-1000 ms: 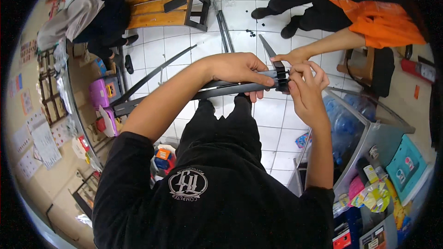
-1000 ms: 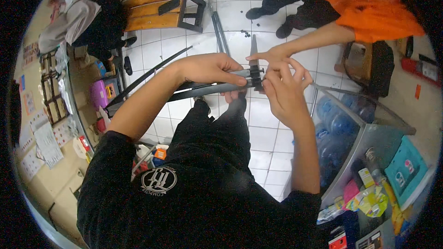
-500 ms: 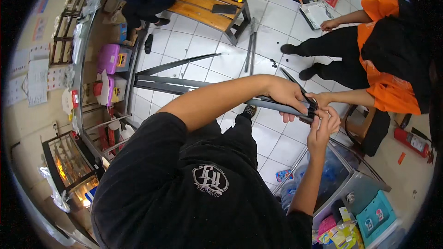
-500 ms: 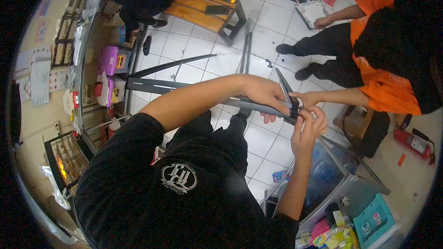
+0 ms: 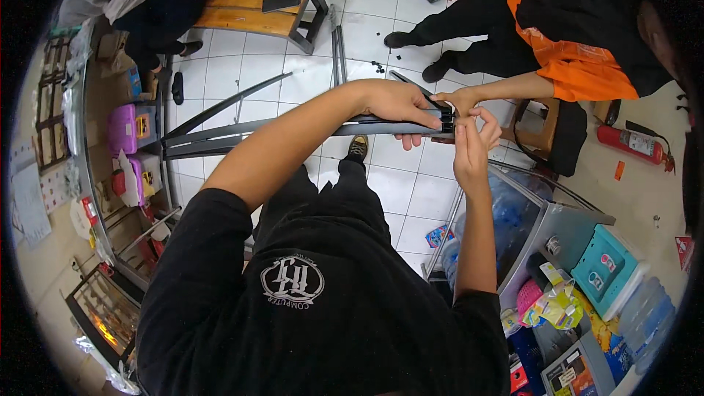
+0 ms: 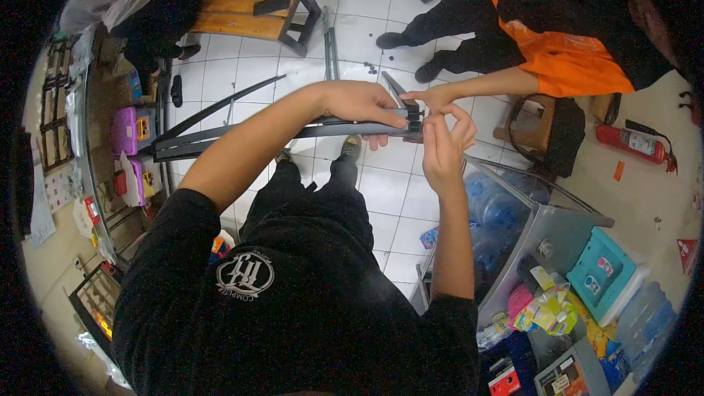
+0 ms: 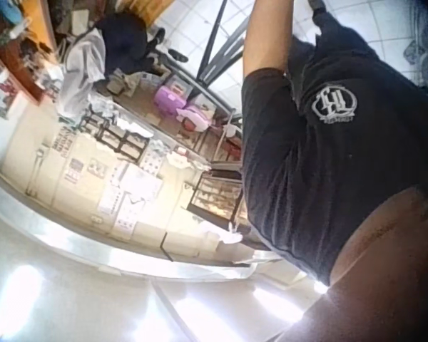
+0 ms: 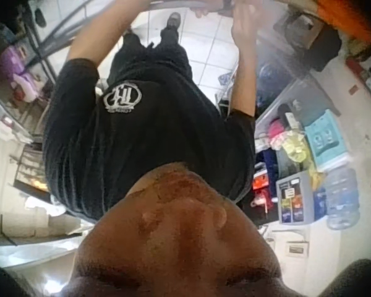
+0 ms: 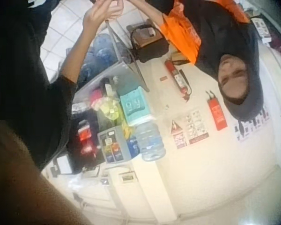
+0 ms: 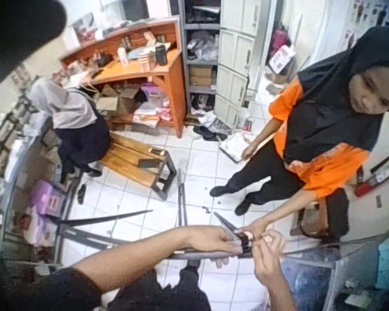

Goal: The person assembles a black metal frame by connecting several rectangular tubes and brackets while working on the floor of a commercial kitchen.

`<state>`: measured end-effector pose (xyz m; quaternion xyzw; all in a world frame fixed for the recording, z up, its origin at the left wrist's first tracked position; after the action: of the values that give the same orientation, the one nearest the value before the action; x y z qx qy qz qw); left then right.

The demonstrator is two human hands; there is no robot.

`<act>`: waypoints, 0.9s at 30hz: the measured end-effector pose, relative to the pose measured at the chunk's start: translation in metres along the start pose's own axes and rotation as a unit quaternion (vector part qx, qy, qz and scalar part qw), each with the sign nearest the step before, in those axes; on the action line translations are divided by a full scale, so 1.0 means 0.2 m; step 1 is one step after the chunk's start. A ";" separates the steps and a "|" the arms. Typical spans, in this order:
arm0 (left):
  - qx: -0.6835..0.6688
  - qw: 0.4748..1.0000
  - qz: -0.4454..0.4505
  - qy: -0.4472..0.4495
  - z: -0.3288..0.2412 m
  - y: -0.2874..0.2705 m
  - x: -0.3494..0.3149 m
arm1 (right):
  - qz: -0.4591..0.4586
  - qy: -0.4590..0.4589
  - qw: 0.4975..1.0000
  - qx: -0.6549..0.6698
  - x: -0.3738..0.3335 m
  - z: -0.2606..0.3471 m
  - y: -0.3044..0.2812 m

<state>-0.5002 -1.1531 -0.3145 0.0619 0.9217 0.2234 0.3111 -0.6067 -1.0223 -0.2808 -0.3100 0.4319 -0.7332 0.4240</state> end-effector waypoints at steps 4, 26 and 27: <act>0.017 1.000 -0.008 -0.003 0.02 -0.01 0.03 | 0.006 0.064 0.998 0.019 0.01 -0.02 0.05; 0.312 0.946 -0.077 0.042 -0.04 -0.18 -0.15 | -0.056 0.015 0.995 -0.075 -0.05 -0.10 -0.01; 0.289 0.952 -0.097 0.024 -0.03 -0.29 -0.23 | -0.056 -0.024 0.992 -0.107 -0.05 -0.08 -0.01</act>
<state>-0.4652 -1.2184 -0.3108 0.0545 0.9555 -0.0825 0.2780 -0.6157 -1.0069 -0.2865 -0.3952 0.4791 -0.6978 0.3568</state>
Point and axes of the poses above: each hand's wrist, its own x-axis towards the middle knuckle, its own y-axis out of the palm, z = x × y, the point moved 8 cm from there along x, towards the middle knuckle, and after that the axes turned 14 degrees about -x, right-handed, at the moved point
